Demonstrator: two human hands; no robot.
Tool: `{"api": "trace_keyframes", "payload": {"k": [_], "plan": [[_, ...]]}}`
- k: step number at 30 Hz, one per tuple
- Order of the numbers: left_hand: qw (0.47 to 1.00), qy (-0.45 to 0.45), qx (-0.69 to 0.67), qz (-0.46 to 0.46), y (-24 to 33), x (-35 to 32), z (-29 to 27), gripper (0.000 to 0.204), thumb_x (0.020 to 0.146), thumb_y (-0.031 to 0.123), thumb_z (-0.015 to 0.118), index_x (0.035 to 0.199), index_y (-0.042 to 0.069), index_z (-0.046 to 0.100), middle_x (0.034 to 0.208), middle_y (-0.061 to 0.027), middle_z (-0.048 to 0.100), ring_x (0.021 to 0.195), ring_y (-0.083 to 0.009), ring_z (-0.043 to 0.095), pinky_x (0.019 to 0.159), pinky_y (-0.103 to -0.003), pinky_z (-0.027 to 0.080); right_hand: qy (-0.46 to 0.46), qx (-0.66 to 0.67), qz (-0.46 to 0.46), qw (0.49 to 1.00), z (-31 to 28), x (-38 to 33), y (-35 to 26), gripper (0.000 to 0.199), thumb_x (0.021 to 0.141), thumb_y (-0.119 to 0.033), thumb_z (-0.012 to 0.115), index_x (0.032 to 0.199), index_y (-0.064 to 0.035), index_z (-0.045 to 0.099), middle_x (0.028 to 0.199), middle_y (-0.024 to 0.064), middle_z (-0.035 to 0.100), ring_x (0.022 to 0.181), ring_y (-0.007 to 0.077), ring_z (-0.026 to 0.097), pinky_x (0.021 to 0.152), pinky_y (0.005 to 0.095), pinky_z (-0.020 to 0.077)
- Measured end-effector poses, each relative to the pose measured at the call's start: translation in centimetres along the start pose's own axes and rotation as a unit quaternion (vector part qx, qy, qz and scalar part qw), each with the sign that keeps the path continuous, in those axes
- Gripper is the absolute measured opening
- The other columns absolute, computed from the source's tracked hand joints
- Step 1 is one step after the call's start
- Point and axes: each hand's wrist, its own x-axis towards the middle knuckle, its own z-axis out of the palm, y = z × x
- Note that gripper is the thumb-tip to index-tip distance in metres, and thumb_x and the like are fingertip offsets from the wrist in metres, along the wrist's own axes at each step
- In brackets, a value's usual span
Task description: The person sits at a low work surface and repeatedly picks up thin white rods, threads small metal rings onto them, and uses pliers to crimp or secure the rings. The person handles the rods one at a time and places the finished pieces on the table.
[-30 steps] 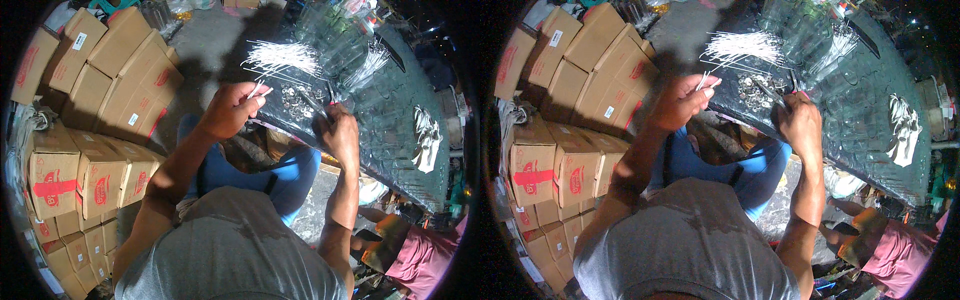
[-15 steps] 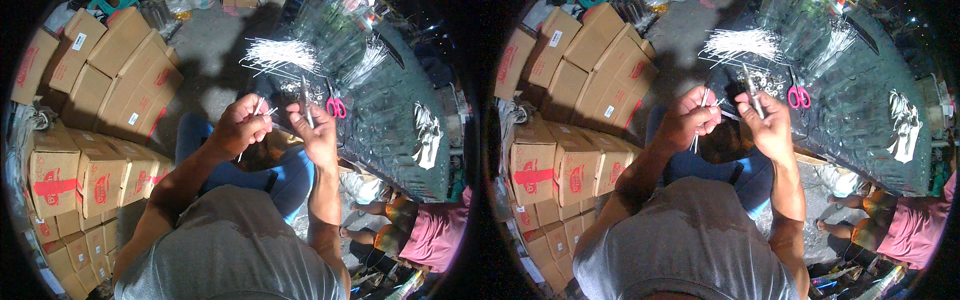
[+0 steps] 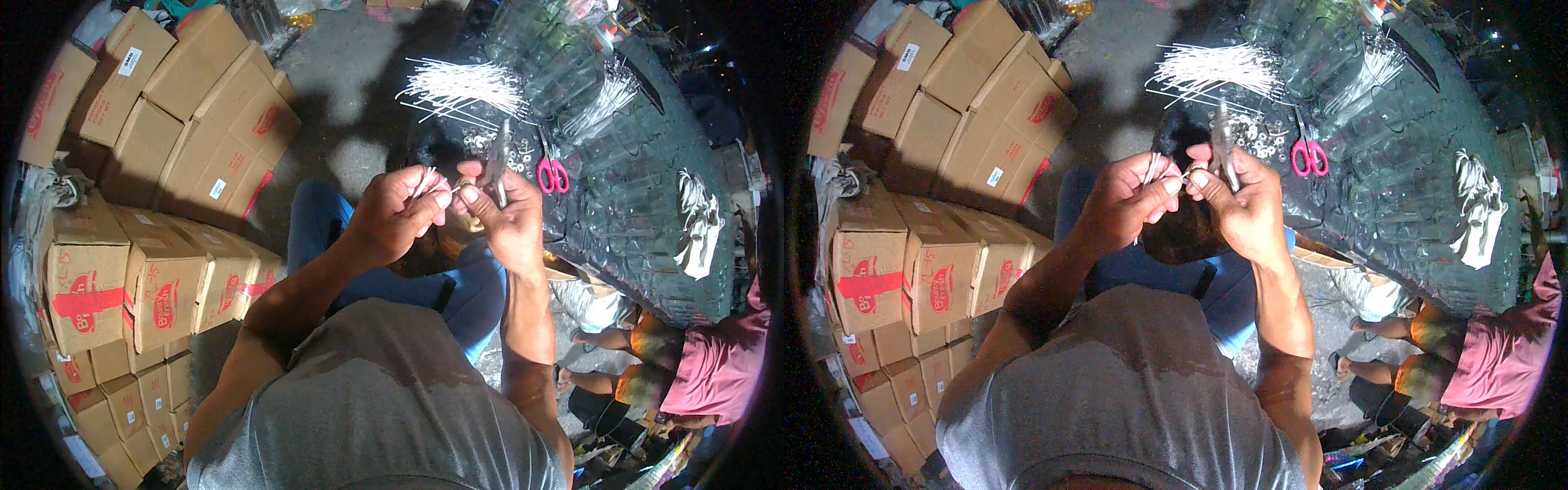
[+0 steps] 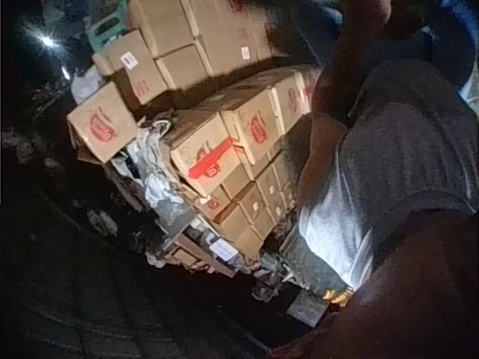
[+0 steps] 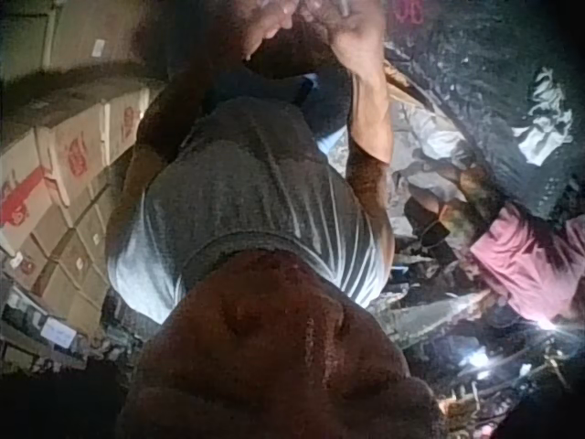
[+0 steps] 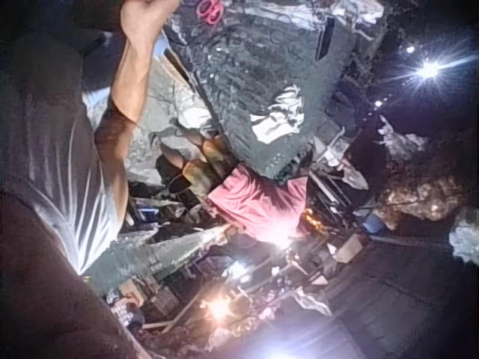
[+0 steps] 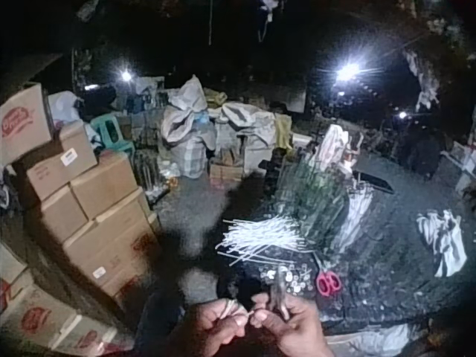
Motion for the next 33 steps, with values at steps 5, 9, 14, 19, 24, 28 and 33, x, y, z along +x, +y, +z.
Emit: {"api": "trace_keyframes", "payload": {"k": [5, 9, 14, 19, 24, 28, 33], "plan": [[0.999, 0.011, -0.045, 0.016, 0.0, -0.1, 0.3, 0.017, 0.101, 0.017, 0.058, 0.103, 0.001, 0.062, 0.081, -0.0025, 0.064, 0.063, -0.0039, 0.05, 0.055, -0.021, 0.04, 0.023, 0.044, -0.053, 0.997, 0.7, -0.3, 1.6, 0.015, 0.092, 0.004, 0.067, 0.107, 0.0032, 0.065, 0.086, 0.0085, 0.07, 0.077, 0.0137, 0.067, 0.072, 0.0271, 0.055], [0.999, 0.014, -0.041, 0.02, -0.1, -0.2, 0.1, 0.016, 0.101, 0.016, 0.056, 0.103, 0.001, 0.063, 0.08, -0.0027, 0.064, 0.061, -0.003, 0.049, 0.055, -0.02, 0.039, 0.026, 0.074, -0.022, 0.997, 0.9, -0.4, 1.7, 0.013, 0.092, 0.004, 0.067, 0.104, 0.0041, 0.066, 0.088, 0.0108, 0.071, 0.077, 0.0154, 0.068, 0.072, 0.0285, 0.0556], [0.998, 0.002, -0.064, -0.024, 0.6, -0.1, -0.5, 0.017, 0.101, 0.016, 0.056, 0.098, 0.002, 0.064, 0.077, -0.0012, 0.063, 0.058, -0.0031, 0.047, 0.053, -0.02, 0.038, -0.004, 0.179, 0.002, 0.984, 0.8, 0.0, 1.5, 0.011, 0.092, 0.001, 0.068, 0.102, 0.0048, 0.068, 0.09, 0.0124, 0.072, 0.077, 0.018, 0.069, 0.07, 0.0307, 0.0558], [0.996, -0.034, -0.059, -0.064, 0.9, -0.3, -0.7, 0.017, 0.1, 0.017, 0.057, 0.097, 0.003, 0.064, 0.074, -0.0005, 0.062, 0.056, -0.0031, 0.046, 0.05, -0.021, 0.036, -0.031, 0.206, 0.022, 0.978, 0.1, 0.1, 1.7, 0.012, 0.092, 0.0, 0.068, 0.102, 0.0048, 0.069, 0.09, 0.0131, 0.072, 0.077, 0.0192, 0.069, 0.069, 0.0307, 0.0554], [0.994, -0.038, -0.075, -0.072, 0.3, -0.3, -0.8, 0.017, 0.1, 0.017, 0.057, 0.098, 0.003, 0.066, 0.073, -0.0005, 0.061, 0.055, -0.0029, 0.044, 0.048, -0.021, 0.035, -0.034, 0.193, 0.047, 0.979, 0.2, 0.3, 1.2, 0.014, 0.091, -0.004, 0.07, 0.103, 0.0038, 0.069, 0.088, 0.013, 0.072, 0.072, 0.0184, 0.069, 0.063, 0.0282, 0.0535], [0.993, -0.052, -0.064, -0.08, 0.8, -0.1, -0.8, 0.017, 0.099, 0.017, 0.058, 0.098, 0.003, 0.066, 0.073, -0.0002, 0.061, 0.054, -0.003, 0.044, 0.048, -0.02, 0.034, -0.038, 0.182, 0.081, 0.979, -0.5, 0.2, 1.5, 0.015, 0.092, -0.005, 0.069, 0.104, 0.0032, 0.07, 0.086, 0.0125, 0.073, 0.069, 0.0176, 0.069, 0.059, 0.0233, 0.0501], [0.989, -0.054, -0.106, -0.091, 0.4, -0.1, -0.8, 0.017, 0.099, 0.018, 0.058, 0.099, 0.003, 0.066, 0.071, 0.0002, 0.059, 0.053, -0.0034, 0.044, 0.048, -0.02, 0.035, -0.038, 0.214, 0.088, 0.972, -0.5, 0.1, 1.6, 0.014, 0.092, -0.004, 0.069, 0.104, 0.0031, 0.07, 0.087, 0.0129, 0.074, 0.069, 0.0179, 0.069, 0.058, 0.0224, 0.0494]]}}
